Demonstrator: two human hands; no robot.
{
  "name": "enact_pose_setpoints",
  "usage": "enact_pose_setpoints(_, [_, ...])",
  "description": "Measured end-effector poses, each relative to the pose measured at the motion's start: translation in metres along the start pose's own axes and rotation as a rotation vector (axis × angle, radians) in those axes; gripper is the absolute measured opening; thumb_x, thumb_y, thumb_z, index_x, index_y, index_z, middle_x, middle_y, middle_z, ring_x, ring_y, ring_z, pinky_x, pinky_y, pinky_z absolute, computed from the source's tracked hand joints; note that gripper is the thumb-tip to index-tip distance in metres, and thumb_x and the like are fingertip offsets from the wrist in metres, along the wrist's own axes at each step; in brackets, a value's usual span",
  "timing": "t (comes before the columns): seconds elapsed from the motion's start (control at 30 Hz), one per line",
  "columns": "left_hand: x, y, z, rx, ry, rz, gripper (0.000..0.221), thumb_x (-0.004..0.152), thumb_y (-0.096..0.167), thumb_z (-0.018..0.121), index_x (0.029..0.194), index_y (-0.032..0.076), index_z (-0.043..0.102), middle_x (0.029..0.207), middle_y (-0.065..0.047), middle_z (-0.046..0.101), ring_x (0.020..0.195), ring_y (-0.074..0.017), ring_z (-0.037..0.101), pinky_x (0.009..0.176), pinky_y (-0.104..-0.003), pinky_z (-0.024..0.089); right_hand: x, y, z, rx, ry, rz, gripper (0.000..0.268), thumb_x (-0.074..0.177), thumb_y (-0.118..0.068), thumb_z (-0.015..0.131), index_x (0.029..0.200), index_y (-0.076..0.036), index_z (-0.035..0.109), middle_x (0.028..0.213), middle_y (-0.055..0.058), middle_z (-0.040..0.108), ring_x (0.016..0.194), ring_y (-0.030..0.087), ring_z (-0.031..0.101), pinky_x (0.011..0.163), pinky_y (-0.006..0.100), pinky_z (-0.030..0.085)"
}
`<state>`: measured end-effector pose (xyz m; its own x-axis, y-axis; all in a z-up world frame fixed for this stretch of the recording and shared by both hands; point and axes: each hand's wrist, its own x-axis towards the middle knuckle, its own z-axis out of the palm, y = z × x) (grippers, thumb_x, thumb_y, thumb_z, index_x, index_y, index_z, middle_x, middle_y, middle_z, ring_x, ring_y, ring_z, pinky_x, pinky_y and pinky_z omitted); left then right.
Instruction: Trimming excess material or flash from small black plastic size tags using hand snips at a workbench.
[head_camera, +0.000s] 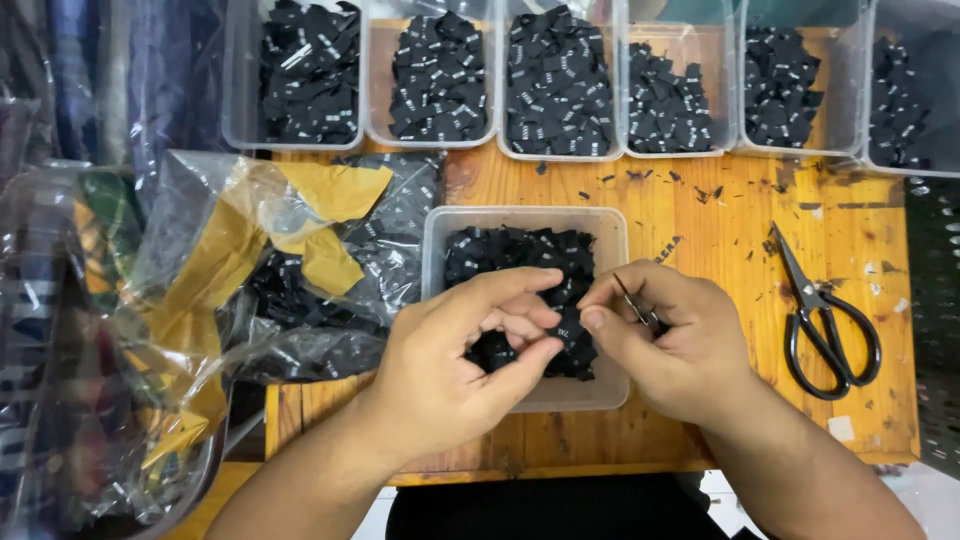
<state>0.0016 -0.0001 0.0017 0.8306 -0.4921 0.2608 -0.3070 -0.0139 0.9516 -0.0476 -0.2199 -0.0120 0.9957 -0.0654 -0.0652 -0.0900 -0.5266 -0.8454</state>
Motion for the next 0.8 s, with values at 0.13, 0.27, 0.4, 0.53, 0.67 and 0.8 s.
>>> enact_pose_setpoints(0.13, [0.000, -0.002, 0.001, -0.044, -0.012, -0.027, 0.044, 0.089, 0.003, 0.077, 0.130, 0.006, 0.061, 0.102, -0.010, 0.077, 0.087, -0.0135, 0.076, 0.088, -0.024, 0.067, 0.002, 0.001, -0.005, 0.031, 0.015, -0.001, 0.012, 0.093, -0.025, 0.068, 0.087, -0.015, 0.071, 0.065, -0.007, 0.059, 0.060, 0.007, 0.050, 0.060, 0.023, 0.042])
enact_pose_setpoints(0.27, [0.001, -0.003, -0.001, -0.034, -0.024, -0.010, 0.041, 0.089, 0.004, 0.077, 0.128, 0.006, 0.062, 0.103, -0.010, 0.078, 0.086, -0.0138, 0.077, 0.087, -0.024, 0.068, 0.003, 0.007, -0.005, 0.108, 0.053, -0.018, 0.011, 0.094, -0.021, 0.069, 0.091, -0.011, 0.071, 0.078, -0.004, 0.067, 0.069, 0.008, 0.056, 0.069, 0.024, 0.047])
enact_pose_setpoints(0.4, [0.006, 0.001, -0.005, 0.010, -0.020, 0.028, 0.030, 0.091, 0.003, 0.074, 0.121, 0.005, 0.067, 0.100, -0.009, 0.077, 0.082, -0.0134, 0.072, 0.080, -0.024, 0.064, 0.007, 0.009, -0.013, 0.121, 0.096, 0.001, 0.009, 0.095, -0.017, 0.068, 0.089, -0.010, 0.070, 0.077, -0.002, 0.067, 0.069, 0.008, 0.058, 0.069, 0.023, 0.048])
enact_pose_setpoints(0.53, [0.016, 0.009, -0.007, 0.153, 0.033, 0.166, 0.012, 0.091, 0.002, 0.071, 0.102, -0.002, 0.071, 0.091, -0.012, 0.075, 0.076, -0.0193, 0.072, 0.074, -0.027, 0.058, 0.019, 0.032, -0.054, -0.134, 0.334, 0.032, 0.018, 0.101, -0.015, 0.070, 0.085, -0.014, 0.062, 0.072, -0.007, 0.048, 0.066, 0.005, 0.040, 0.063, 0.024, 0.033])
enact_pose_setpoints(0.67, [0.018, 0.012, -0.006, 0.253, 0.097, 0.193, 0.007, 0.088, -0.002, 0.069, 0.094, -0.004, 0.071, 0.087, -0.013, 0.075, 0.076, -0.0214, 0.073, 0.075, -0.028, 0.060, 0.046, 0.081, -0.132, -0.413, 0.566, 0.006, 0.012, 0.108, -0.013, 0.073, 0.097, -0.012, 0.071, 0.084, -0.004, 0.058, 0.079, 0.007, 0.049, 0.071, 0.029, 0.039])
enact_pose_setpoints(0.8, [0.017, 0.009, 0.000, 0.271, 0.135, 0.232, 0.005, 0.087, -0.002, 0.069, 0.090, -0.004, 0.070, 0.085, -0.014, 0.074, 0.071, -0.0218, 0.071, 0.071, -0.028, 0.058, 0.059, 0.116, -0.172, -0.379, 0.706, 0.207, 0.018, 0.109, -0.017, 0.069, 0.092, -0.015, 0.066, 0.075, -0.008, 0.052, 0.070, 0.005, 0.046, 0.063, 0.030, 0.039])
